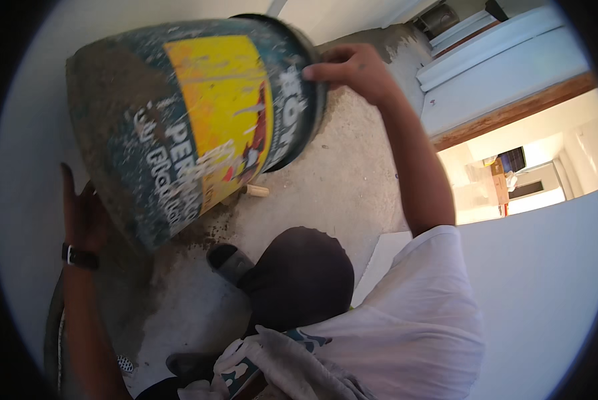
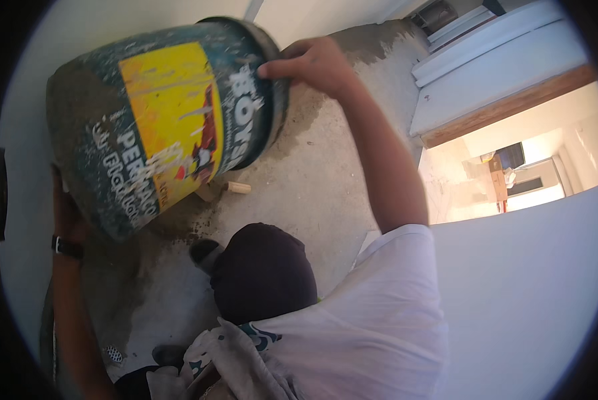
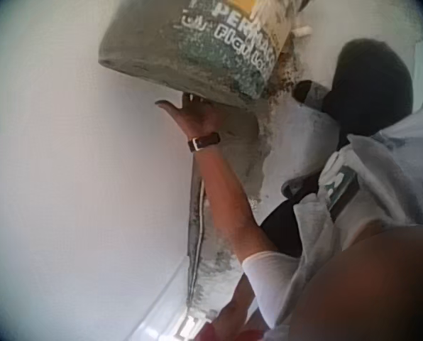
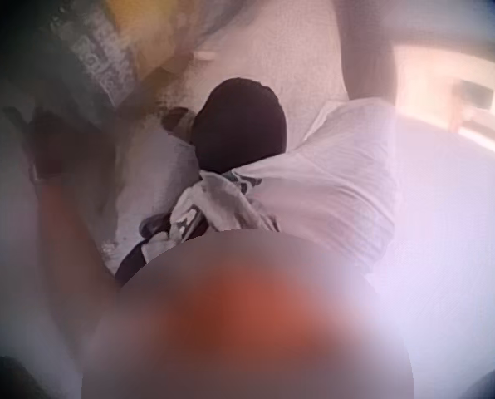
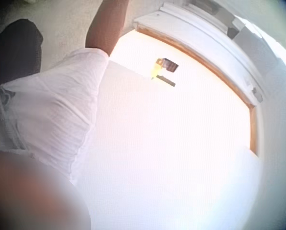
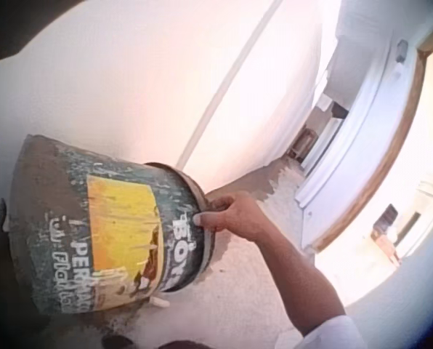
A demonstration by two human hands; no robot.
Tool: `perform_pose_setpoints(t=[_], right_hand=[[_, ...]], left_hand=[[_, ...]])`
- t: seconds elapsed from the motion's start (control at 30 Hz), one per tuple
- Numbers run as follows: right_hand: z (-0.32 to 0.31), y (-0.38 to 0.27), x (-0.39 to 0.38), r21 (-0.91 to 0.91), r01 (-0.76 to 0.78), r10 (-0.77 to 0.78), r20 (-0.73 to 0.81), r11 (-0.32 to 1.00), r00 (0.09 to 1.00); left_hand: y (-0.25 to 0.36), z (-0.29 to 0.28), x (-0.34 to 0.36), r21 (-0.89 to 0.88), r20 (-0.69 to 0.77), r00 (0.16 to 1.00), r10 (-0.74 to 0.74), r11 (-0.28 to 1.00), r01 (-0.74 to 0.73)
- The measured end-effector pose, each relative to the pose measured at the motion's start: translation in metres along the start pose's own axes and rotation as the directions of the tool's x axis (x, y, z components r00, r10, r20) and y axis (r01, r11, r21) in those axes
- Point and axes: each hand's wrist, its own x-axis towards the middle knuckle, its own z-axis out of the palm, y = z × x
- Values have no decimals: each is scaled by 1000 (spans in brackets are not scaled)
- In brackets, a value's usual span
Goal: The person scoops plaster from a bucket and applies it to a wall using a trowel, smoothing the surface. They repeatedly reach into the bucket to gather more material and continue spreading it along the wall.
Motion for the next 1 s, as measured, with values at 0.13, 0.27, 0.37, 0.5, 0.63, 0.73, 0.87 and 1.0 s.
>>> perform_pose_setpoints(t=[0.13,0.27,0.37,0.5,0.63,0.73,0.87,1.0], right_hand=[[-96,-29,-1,-407,-1,-49,-113,913,992],[-142,-8,-8,-748,-166,42,-182,643,982],[-129,45,-20,-852,-355,162,-317,384,935],[-48,145,2,-830,-503,309,-426,240,850],[-24,232,-8,-823,-550,373,-470,141,800],[2,264,-21,-899,-433,398,-375,64,837],[-38,283,-39,-865,-501,476,-427,34,769],[-22,244,-8,-915,-396,549,-296,71,782]], left_hand=[[-39,38,63,438,-20,981,-191,881,181],[-48,62,72,689,-233,959,-161,668,280],[-10,21,33,870,-222,944,-245,388,305],[69,-96,-26,953,-291,933,-212,16,302],[126,-162,-115,833,-549,817,-177,-36,552],[157,-183,-179,673,-737,663,-130,-63,737],[163,-144,-207,608,-793,608,-38,-96,788],[156,-133,-198,634,-772,633,-51,-11,773]])
